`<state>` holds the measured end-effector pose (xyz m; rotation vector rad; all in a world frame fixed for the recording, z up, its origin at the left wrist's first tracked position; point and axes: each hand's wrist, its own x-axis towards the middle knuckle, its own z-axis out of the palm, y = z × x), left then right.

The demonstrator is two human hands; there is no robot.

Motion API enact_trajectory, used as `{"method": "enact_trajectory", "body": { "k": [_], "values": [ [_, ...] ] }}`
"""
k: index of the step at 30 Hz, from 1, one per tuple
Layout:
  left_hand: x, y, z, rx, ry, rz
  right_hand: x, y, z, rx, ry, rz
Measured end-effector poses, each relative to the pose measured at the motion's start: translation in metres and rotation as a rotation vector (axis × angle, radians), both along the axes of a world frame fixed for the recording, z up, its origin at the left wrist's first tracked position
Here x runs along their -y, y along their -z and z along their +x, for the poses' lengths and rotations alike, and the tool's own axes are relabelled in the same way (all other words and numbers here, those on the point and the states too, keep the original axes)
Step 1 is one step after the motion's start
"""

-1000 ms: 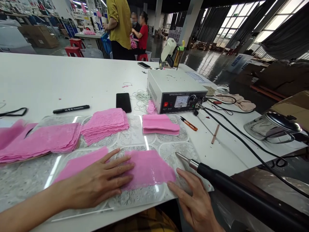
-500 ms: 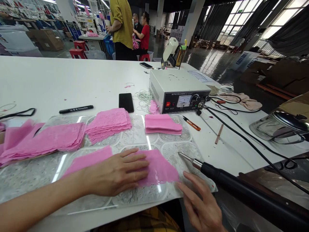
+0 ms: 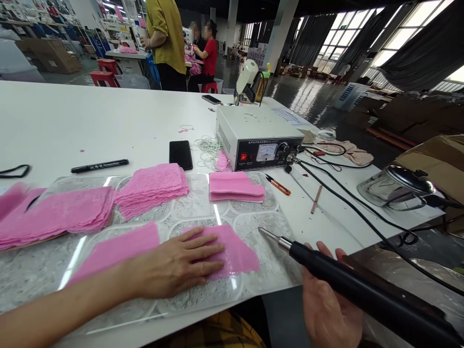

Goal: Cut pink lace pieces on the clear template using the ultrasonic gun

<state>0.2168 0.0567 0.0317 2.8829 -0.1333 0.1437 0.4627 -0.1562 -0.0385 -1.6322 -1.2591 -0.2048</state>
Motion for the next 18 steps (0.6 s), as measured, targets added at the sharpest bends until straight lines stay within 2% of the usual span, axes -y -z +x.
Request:
{"method": "enact_trajectory", "body": {
  "k": [5, 10, 13, 18],
  "values": [
    [0.001, 0.003, 0.000, 0.013, 0.002, 0.037, -0.041, -0.021, -0.019, -0.720, 0.051, 0.405],
    [0.002, 0.004, 0.000, 0.027, -0.013, 0.031, -0.059, -0.048, -0.004, -0.963, 0.056, 0.657],
    [0.002, 0.004, 0.000, 0.031, -0.011, 0.022, -0.053, -0.064, 0.005, -1.007, -0.026, 0.678],
    [0.001, 0.004, 0.000, 0.035, -0.013, 0.012, -0.042, -0.074, 0.001, -0.937, -0.195, 0.535]
  ]
}}
